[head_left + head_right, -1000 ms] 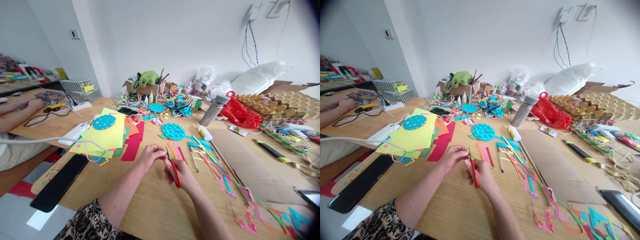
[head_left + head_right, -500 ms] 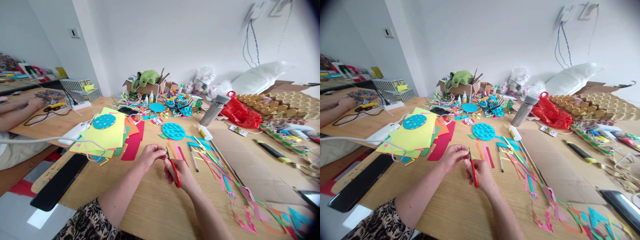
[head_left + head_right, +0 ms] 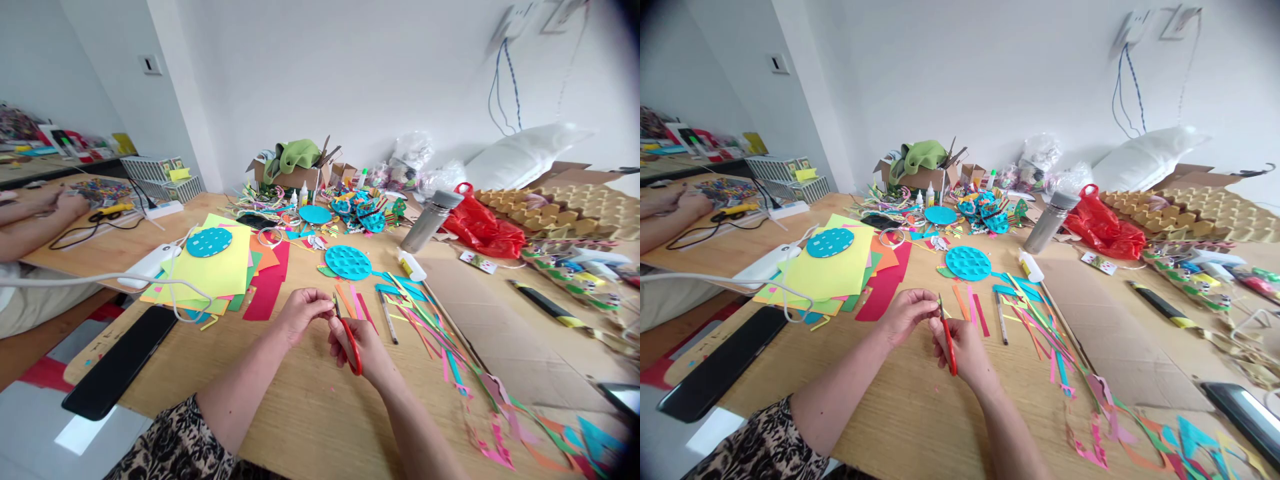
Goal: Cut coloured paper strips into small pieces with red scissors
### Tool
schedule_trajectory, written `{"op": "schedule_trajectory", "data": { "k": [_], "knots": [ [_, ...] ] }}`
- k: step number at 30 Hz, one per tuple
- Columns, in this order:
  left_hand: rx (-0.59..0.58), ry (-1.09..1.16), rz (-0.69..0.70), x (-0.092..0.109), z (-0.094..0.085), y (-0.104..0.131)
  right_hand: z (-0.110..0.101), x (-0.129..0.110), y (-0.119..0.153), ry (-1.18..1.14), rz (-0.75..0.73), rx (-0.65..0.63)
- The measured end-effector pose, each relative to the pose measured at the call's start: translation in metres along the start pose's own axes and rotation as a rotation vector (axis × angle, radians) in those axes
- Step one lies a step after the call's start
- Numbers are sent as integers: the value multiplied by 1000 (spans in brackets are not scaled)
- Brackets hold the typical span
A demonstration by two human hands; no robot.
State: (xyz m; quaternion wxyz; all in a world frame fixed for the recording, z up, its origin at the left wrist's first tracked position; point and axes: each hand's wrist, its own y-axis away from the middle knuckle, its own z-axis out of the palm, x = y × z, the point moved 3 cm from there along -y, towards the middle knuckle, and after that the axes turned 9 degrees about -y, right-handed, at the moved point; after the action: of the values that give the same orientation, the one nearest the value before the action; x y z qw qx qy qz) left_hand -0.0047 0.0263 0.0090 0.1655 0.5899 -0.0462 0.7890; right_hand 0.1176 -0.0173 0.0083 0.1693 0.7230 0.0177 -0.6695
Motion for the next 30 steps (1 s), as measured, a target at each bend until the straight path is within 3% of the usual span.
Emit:
{"op": "schedule_trajectory", "data": {
  "k": [30],
  "knots": [
    [16,-18,-12,2,-1,1,-1,2,0,29,16,9]
  ]
}}
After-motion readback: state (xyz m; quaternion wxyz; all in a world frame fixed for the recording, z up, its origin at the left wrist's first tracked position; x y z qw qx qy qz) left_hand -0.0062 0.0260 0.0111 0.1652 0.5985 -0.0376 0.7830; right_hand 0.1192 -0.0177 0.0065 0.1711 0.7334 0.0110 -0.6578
